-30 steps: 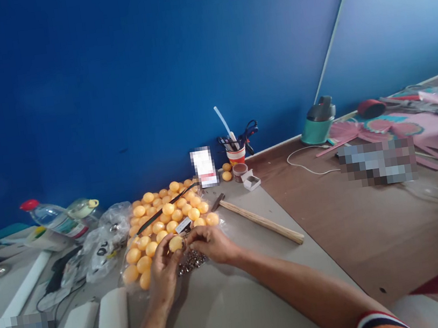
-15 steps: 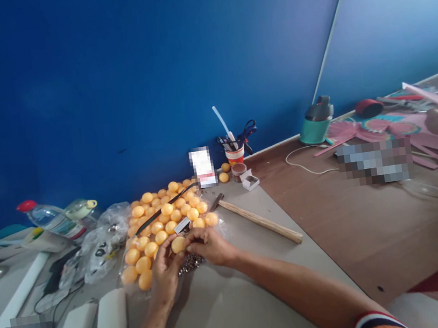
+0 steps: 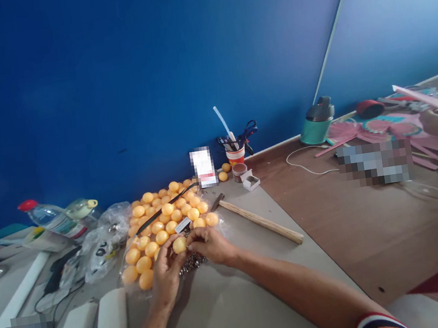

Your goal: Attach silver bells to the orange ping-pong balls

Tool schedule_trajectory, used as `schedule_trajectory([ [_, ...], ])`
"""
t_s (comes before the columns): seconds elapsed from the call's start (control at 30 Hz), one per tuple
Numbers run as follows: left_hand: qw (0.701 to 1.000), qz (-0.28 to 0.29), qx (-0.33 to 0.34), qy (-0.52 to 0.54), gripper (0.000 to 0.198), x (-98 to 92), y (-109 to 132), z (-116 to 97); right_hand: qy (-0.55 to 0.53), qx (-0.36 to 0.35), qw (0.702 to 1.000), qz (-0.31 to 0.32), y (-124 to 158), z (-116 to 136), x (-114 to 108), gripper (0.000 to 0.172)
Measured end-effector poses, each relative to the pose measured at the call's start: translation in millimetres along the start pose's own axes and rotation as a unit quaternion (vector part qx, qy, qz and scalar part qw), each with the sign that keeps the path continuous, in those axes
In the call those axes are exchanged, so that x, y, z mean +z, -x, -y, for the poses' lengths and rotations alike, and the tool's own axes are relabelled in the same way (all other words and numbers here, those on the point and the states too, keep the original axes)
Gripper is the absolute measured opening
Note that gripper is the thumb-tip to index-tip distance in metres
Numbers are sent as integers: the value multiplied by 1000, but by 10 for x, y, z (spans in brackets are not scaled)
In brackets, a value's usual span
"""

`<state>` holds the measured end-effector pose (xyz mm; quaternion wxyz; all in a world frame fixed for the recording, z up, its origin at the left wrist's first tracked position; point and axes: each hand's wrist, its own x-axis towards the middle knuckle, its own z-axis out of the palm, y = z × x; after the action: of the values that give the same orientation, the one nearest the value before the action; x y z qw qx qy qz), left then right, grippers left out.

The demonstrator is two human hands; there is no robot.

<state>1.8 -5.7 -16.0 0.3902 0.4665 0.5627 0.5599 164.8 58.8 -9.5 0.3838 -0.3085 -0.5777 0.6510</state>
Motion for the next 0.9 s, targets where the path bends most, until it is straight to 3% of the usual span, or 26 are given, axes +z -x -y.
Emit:
schedule_trajectory([
  [0.9,1000,-22,11,-14,59,15,-2,47,25,18,999,41,-16,-39,-27,7],
])
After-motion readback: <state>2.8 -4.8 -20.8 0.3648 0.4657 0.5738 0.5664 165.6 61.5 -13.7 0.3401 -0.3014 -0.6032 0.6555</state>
